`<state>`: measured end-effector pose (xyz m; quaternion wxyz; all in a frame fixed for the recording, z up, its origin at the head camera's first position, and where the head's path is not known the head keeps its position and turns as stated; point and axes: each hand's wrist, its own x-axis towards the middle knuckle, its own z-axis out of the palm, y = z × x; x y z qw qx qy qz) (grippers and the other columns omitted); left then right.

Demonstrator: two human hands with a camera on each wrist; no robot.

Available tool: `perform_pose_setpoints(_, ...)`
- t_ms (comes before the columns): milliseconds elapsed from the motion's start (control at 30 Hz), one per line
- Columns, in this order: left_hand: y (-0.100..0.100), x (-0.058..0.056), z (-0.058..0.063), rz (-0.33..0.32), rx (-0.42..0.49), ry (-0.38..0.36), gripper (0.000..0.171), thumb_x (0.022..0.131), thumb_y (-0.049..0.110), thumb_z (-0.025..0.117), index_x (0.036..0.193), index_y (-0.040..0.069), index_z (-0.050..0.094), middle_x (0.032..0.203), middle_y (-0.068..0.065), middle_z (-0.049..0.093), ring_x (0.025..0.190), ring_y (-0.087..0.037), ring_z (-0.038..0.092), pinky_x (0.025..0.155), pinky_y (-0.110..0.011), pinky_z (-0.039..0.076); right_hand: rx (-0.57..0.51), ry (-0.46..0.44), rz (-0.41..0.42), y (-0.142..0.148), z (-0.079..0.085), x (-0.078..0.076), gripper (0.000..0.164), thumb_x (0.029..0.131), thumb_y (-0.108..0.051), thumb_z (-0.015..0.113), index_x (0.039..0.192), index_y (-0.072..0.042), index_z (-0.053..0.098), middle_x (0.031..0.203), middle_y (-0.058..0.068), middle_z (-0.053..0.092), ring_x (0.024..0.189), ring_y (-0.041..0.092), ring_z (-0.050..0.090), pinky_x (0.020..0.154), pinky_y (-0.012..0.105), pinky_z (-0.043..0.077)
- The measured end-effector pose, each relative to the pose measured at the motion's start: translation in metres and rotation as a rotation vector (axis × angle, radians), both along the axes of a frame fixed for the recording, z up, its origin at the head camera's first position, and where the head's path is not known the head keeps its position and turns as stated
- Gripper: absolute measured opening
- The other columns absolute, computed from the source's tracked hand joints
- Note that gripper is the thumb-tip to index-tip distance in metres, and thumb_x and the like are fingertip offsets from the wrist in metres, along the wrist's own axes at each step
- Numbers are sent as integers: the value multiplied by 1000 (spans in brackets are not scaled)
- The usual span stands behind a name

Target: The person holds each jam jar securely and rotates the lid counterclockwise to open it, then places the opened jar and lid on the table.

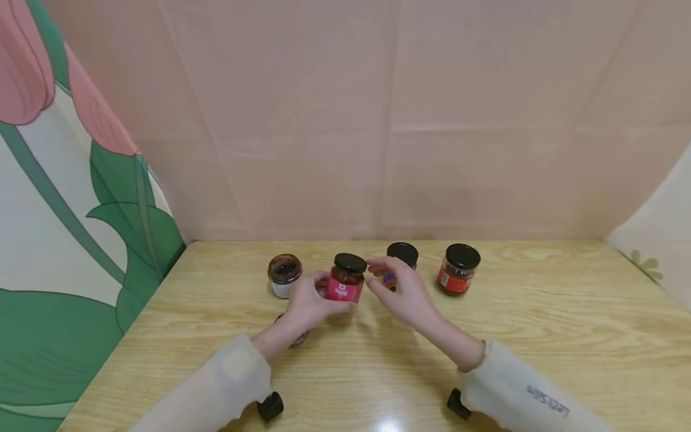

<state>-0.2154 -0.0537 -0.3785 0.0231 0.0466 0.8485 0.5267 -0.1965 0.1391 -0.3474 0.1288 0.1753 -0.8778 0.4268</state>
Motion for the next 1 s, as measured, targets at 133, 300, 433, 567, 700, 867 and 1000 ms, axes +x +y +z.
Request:
perform_pose_setpoints(133,-2,2,1,-22,8,9,67,61,31,91,116,7,61,104,-6,68,92,-18,65,79,-33,55,8,-33,-12,1,1,-1,34,92,-23,64,120,-3,63,109,10,66,95,21,62,78,38,54)
perform_pose_setpoints(300,-5,4,2,-52,36,29,60,60,30,92,108,11,61,101,-3,66,90,-16,63,77,-31,54,-4,-81,-20,1,2,-1,38,91,-31,65,121,-7,64,110,8,66,94,21,63,79,33,54)
perform_pose_setpoints(433,-7,4,1,-66,54,29,57,59,30,92,104,13,61,101,-2,66,90,-16,64,77,-31,54,-17,-96,-23,0,2,-2,39,91,-34,65,120,-8,64,113,8,67,95,22,64,79,34,54)
perform_pose_setpoints(567,-8,4,1,-78,52,35,55,59,29,92,102,12,61,102,-2,66,91,-16,66,77,-31,55,-29,-123,-23,0,2,-3,39,90,-35,66,119,-8,65,116,9,66,95,23,64,78,33,53)
perform_pose_setpoints(700,-9,7,3,-99,51,43,54,59,29,92,101,11,63,99,-2,67,89,-15,65,74,-28,55,-28,-150,-15,-1,2,-6,39,90,-36,66,118,-8,66,114,9,67,93,23,64,75,32,52)
perform_pose_setpoints(867,-10,10,7,-124,41,50,53,61,31,91,101,11,63,97,-1,67,87,-13,64,72,-26,54,2,-172,-32,-2,2,-8,42,88,-41,67,116,-10,67,102,5,69,91,19,63,71,30,49)
perform_pose_setpoints(1000,-10,11,8,-134,41,49,52,61,30,91,101,10,63,96,-1,68,86,-13,64,71,-26,54,6,-200,-60,-4,2,-10,45,86,-46,68,115,-12,67,98,3,71,89,16,62,71,29,48)
